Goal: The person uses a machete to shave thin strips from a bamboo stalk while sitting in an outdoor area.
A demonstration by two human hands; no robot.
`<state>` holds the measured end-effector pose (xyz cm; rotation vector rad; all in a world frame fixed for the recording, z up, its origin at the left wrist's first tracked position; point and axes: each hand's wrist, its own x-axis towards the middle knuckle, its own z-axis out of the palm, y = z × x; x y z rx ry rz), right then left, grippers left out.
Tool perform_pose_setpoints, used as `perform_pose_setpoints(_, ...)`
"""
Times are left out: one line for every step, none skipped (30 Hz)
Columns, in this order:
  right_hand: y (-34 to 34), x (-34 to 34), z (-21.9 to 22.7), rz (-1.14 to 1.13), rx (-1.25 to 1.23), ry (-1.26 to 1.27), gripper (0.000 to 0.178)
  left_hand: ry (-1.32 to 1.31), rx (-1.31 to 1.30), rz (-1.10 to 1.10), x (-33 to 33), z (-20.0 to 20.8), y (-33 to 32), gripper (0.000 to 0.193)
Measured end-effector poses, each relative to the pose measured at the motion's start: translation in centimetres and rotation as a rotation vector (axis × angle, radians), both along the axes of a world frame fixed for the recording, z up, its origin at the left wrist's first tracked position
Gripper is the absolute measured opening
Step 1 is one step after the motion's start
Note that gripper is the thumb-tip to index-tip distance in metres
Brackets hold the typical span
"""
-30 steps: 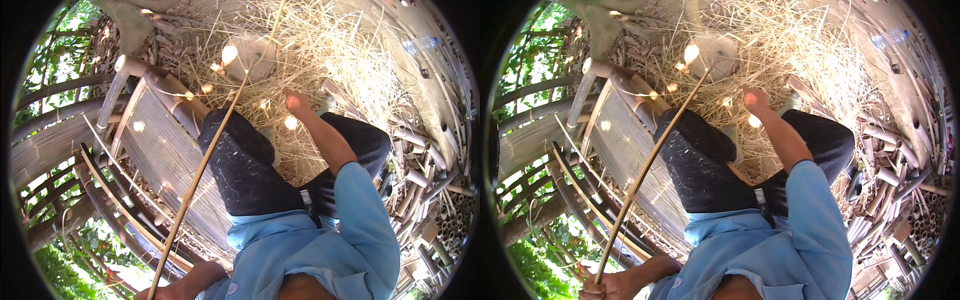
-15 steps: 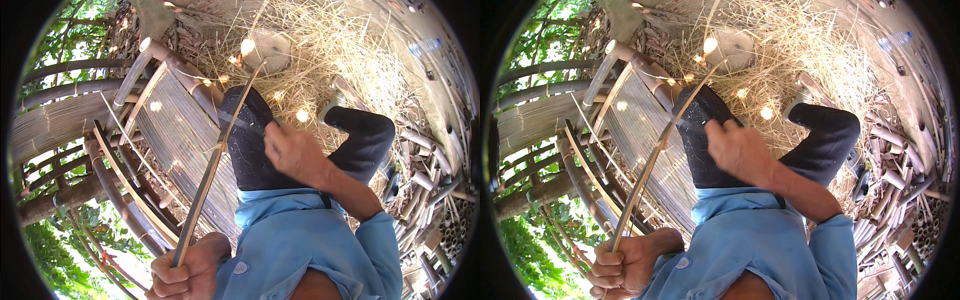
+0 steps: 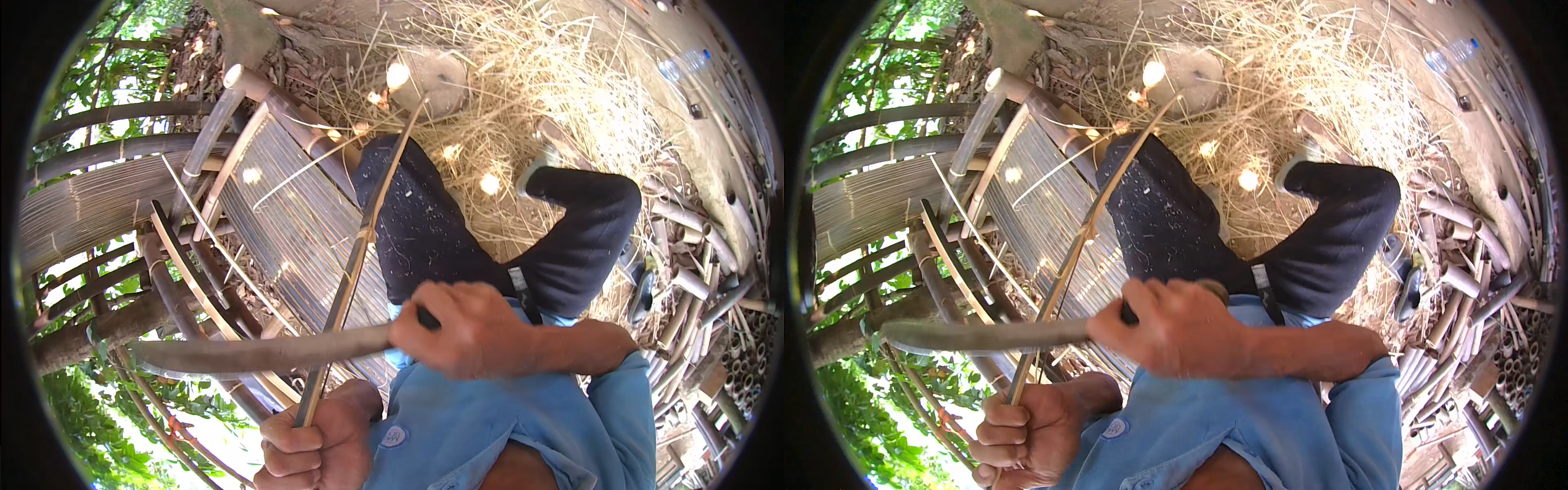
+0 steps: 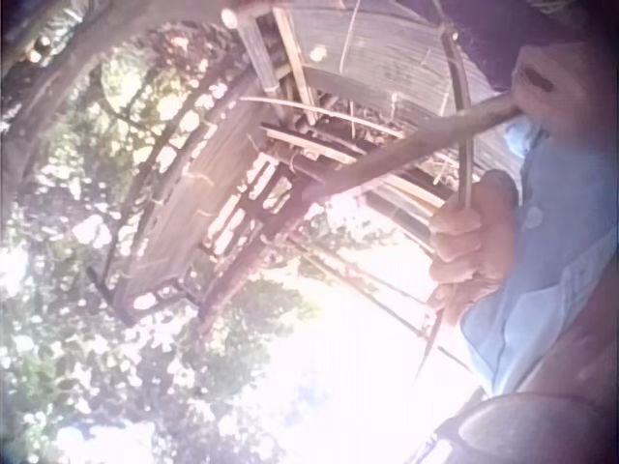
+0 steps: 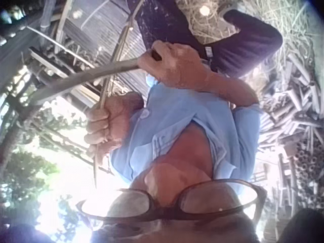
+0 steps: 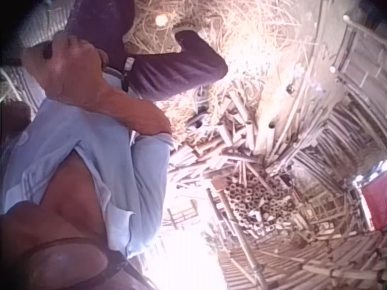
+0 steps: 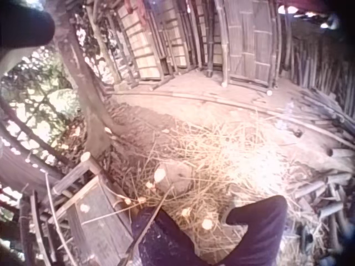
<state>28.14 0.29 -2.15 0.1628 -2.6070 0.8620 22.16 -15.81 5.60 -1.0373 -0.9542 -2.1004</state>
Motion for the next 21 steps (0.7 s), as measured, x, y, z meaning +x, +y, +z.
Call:
perform_pose_setpoints(-0.1,0.1,-0.3,0.050,-0.013,0.025,0.010,0.032,-0.017,-0.182,0.2,0.3,-0.1,0.030)
perform_pose_setpoints(0.7,-1.0,-1.5,-0.043,0.014,-0.125,0.009,0.025,-0.020,-0.180,0.4,0.6,0.0,0.030)
perform_pose_setpoints(1.0,-1.1,-1.6,-0.041,0.021,-0.118,0.009,0.006,-0.003,-0.015,0.2,0.3,0.4,0.030)
perform_pose_setpoints(1.4,-1.1,-1.5,-0.065,0.015,-0.140,0.009,-0.013,0.015,0.149,-0.1,0.1,0.9,0.032)
perform_pose_setpoints(1.8,-1.1,-1.3,-0.089,0.010,-0.162,0.011,-0.032,0.035,0.313,-0.2,-0.1,1.2,0.037)
perform_pose_setpoints(1.9,-0.7,-0.4,-0.066,0.090,-0.073,0.010,-0.007,0.019,0.277,-0.2,-0.1,1.1,0.038)
perform_pose_setpoints(1.7,-0.7,-0.9,-0.067,0.086,-0.082,0.010,-0.016,0.014,0.275,-0.1,-0.1,1.3,0.038)
perform_pose_setpoints(1.4,-0.9,-1.8,-0.046,0.101,-0.056,0.009,-0.003,0.053,0.244,0.1,-0.1,1.6,0.037)
perform_pose_setpoints(0.7,-0.9,-2.8,-0.016,0.107,-0.041,0.010,0.000,0.082,0.222,0.5,0.3,1.5,0.037)
perform_pose_setpoints(2.9,-2.5,-4.7,-0.151,0.084,-0.163,0.010,-0.018,0.110,0.301,0.2,0.0,2.3,0.035)
perform_pose_setpoints(4.8,-3.2,-6.6,-0.211,0.090,-0.183,0.009,-0.008,0.122,0.296,0.1,0.1,2.5,0.035)
perform_pose_setpoints(4.3,-3.0,-5.5,-0.191,0.062,-0.172,0.007,0.002,0.112,0.295,-0.1,0.3,2.0,0.034)
perform_pose_setpoints(3.5,-2.0,-4.7,-0.172,0.034,-0.188,0.006,-0.014,0.096,0.294,-0.3,0.4,2.2,0.033)
perform_pose_setpoints(3.3,-2.4,-4.9,-0.165,0.031,-0.192,0.006,0.004,0.253,0.266,-0.3,0.6,2.5,0.033)
perform_pose_setpoints(3.2,-2.7,-5.1,-0.098,0.050,-0.071,0.006,-0.014,0.259,0.261,-0.5,0.3,2.6,0.033)
perform_pose_setpoints(3.3,-2.8,-5.4,-0.028,0.069,0.049,0.006,0.011,0.239,0.215,-0.8,0.1,2.4,0.033)
perform_pose_setpoints(4.3,-3.4,-6.8,-0.032,0.076,0.034,0.006,0.037,0.219,0.172,-1.0,-0.1,2.1,0.034)
perform_pose_setpoints(6.3,-4.6,-9.2,-0.102,0.071,-0.077,0.006,0.046,0.194,0.208,-1.0,-0.1,2.2,0.033)
perform_pose_setpoints(7.9,-5.9,-11.5,-0.164,0.055,-0.179,0.005,0.048,0.195,0.217,-1.0,0.1,2.2,0.033)
perform_pose_setpoints(8.8,-7.2,-13.5,-0.171,0.057,-0.174,0.006,0.057,0.187,0.262,-1.1,0.3,2.2,0.033)
perform_pose_setpoints(9.9,-7.9,-15.6,-0.188,0.062,-0.182,0.006,0.052,0.180,0.298,-1.1,0.1,2.2,0.033)
